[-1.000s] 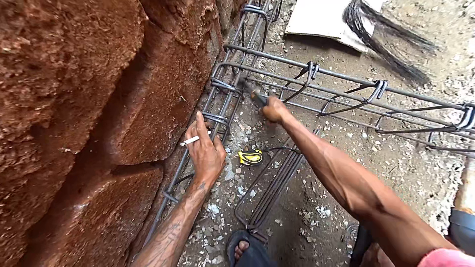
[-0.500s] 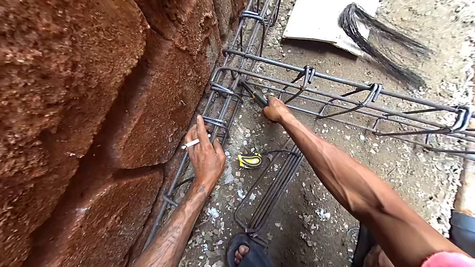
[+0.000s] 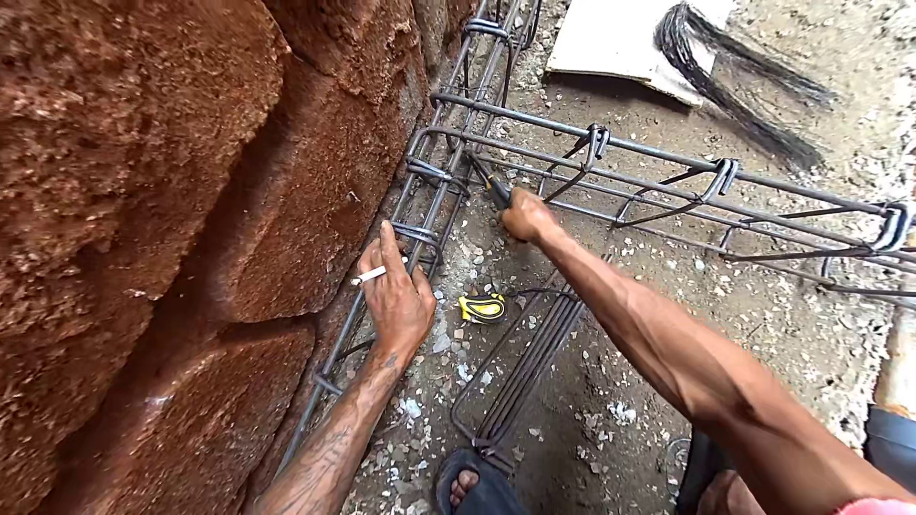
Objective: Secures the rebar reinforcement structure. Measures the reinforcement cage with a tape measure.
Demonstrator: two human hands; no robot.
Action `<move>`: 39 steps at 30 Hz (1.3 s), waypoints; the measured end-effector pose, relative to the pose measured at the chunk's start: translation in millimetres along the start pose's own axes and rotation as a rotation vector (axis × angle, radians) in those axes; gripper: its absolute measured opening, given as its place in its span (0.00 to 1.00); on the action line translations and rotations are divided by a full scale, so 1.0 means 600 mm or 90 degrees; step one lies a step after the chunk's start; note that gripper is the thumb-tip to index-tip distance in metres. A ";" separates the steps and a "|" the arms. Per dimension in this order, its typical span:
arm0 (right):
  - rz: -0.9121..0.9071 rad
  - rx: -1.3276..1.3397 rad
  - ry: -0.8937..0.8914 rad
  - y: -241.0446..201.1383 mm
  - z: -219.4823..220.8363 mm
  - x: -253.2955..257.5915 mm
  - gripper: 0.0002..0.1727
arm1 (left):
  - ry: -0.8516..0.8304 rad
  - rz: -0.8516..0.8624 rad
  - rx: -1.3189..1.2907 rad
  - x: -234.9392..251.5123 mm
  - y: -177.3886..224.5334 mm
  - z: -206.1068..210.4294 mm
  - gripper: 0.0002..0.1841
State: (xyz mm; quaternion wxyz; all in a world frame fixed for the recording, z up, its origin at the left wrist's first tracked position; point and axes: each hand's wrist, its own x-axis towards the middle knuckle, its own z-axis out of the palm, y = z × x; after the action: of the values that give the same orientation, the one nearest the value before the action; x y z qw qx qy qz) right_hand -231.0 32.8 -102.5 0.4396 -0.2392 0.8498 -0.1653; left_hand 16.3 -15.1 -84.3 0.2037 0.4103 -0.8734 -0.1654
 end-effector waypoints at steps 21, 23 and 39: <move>0.029 0.089 0.053 0.014 -0.010 0.014 0.18 | -0.013 -0.015 0.013 -0.003 0.000 0.000 0.39; -0.031 0.035 0.015 0.023 -0.013 -0.007 0.20 | -0.009 -0.013 0.025 0.001 0.005 0.004 0.39; 0.058 0.493 -0.059 0.047 0.102 -0.077 0.14 | -0.002 -0.005 0.013 -0.002 -0.002 -0.001 0.38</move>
State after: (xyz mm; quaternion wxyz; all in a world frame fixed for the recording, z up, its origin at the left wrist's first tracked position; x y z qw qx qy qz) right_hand -164.8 77.1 -119.8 0.5424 -0.0249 0.7134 -0.4431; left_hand 18.0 -14.8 -84.8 0.1973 0.4151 -0.8739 -0.1582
